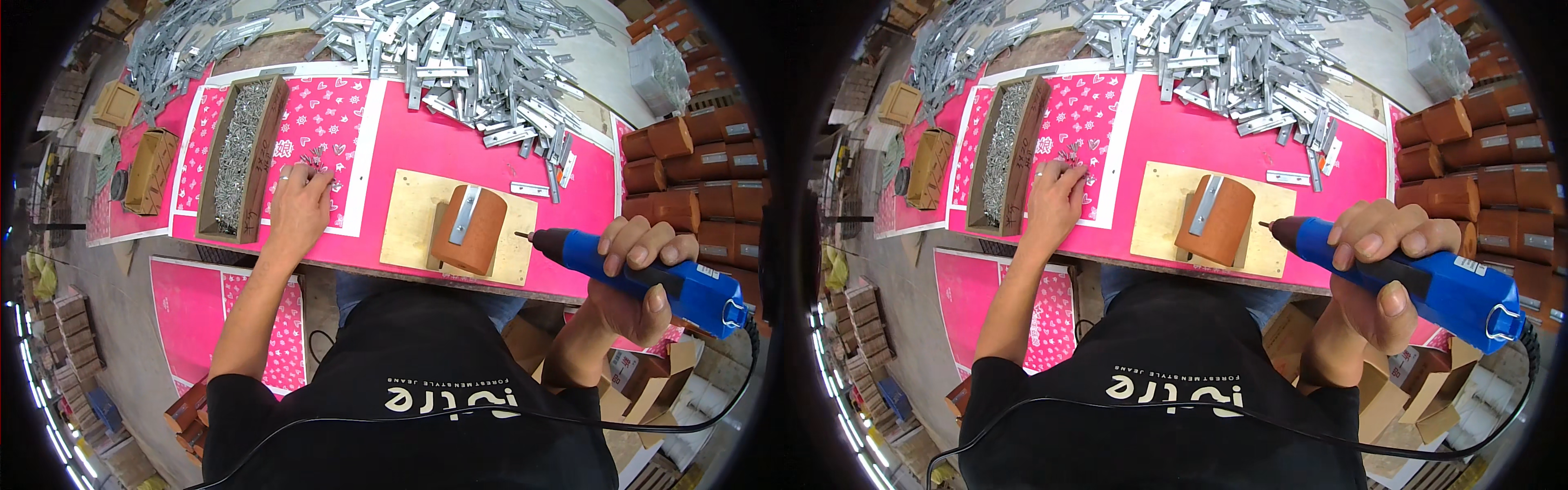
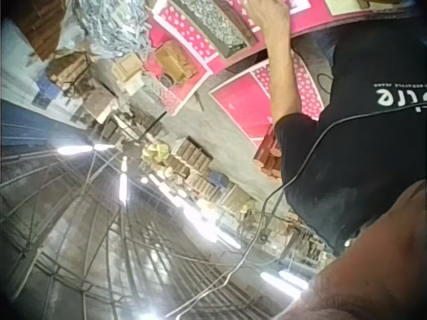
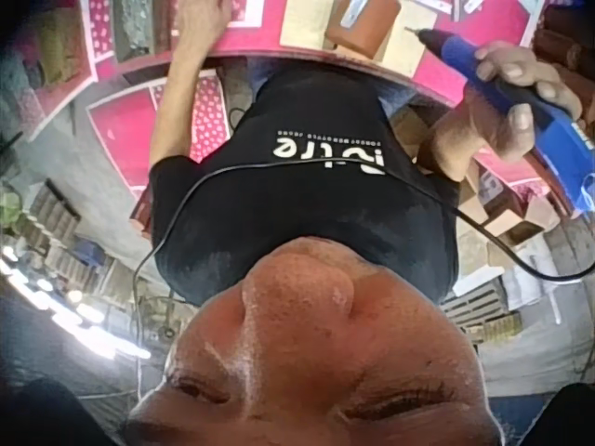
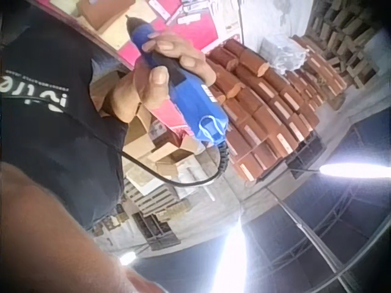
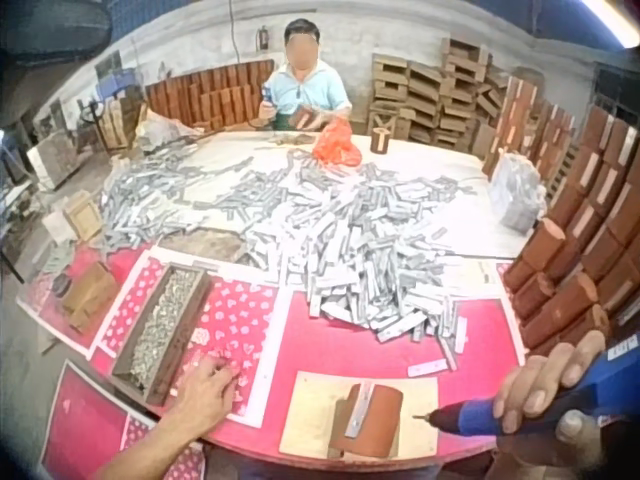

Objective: Using a powered screwdriver to attach metal hinges or brackets to cylindrical wooden/bamboo segments.

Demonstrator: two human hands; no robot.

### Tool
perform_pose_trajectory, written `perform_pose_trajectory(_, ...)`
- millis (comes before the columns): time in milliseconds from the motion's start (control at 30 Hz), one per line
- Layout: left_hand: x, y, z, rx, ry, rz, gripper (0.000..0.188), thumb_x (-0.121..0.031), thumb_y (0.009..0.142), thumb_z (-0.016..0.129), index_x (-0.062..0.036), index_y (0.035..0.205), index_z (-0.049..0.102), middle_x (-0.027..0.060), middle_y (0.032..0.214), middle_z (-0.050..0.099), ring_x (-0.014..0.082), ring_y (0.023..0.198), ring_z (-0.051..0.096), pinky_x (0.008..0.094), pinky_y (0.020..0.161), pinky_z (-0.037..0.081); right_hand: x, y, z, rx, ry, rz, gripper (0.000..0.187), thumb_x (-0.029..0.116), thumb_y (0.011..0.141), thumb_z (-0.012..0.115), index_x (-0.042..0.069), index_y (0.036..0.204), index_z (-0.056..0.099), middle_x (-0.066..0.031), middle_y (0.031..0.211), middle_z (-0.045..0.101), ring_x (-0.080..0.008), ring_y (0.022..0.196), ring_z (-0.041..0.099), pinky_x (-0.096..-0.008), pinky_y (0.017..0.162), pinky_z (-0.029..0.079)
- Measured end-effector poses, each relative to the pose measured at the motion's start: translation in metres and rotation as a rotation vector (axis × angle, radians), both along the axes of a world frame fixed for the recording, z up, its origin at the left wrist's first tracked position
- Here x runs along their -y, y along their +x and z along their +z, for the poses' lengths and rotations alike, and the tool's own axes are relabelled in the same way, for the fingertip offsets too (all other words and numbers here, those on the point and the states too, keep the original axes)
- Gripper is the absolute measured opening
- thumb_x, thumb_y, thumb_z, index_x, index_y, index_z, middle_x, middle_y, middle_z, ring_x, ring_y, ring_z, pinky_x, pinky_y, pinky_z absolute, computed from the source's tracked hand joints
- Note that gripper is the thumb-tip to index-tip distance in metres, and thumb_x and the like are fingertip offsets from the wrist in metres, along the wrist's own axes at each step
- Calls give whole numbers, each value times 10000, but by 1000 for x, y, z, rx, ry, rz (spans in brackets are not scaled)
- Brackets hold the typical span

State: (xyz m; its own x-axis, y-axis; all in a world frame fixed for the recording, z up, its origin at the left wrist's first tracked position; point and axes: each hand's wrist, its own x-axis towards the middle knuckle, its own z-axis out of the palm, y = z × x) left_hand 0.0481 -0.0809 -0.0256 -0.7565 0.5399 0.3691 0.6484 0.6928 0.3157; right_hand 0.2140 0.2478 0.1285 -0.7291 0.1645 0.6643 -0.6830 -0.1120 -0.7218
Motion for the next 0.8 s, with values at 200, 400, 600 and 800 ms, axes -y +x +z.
perform_pose_trajectory(200,-12,-6,8,-74,-153,-113,131,-38,779,585,-17,898,636,129,863,553,318,862,538,421,745,465,1,2,-4,16,-27,-23,364,166,811,622,54,1100,431,-135,933,579,-219,697,574,-401,689,461)
perform_pose_trajectory(400,-10,-21,11,40,-37,-68,99,8,734,602,-17,791,525,157,808,548,335,818,541,438,732,457,-3,-2,-4,12,-45,22,362,164,814,614,63,1109,430,-140,936,581,-229,709,574,-405,696,473)
perform_pose_trajectory(600,-44,18,56,458,334,-34,105,-5,816,662,-11,899,597,94,824,632,132,728,612,272,627,485,0,-15,4,-32,-147,99,359,188,832,576,54,1144,461,-136,952,593,-231,721,582,-409,697,475)
perform_pose_trajectory(800,-95,67,64,467,587,-391,117,14,789,681,-10,895,636,93,834,629,192,701,607,298,592,492,20,-44,10,1,-285,203,349,202,846,529,44,1152,477,-152,961,604,-246,731,601,-433,722,486)
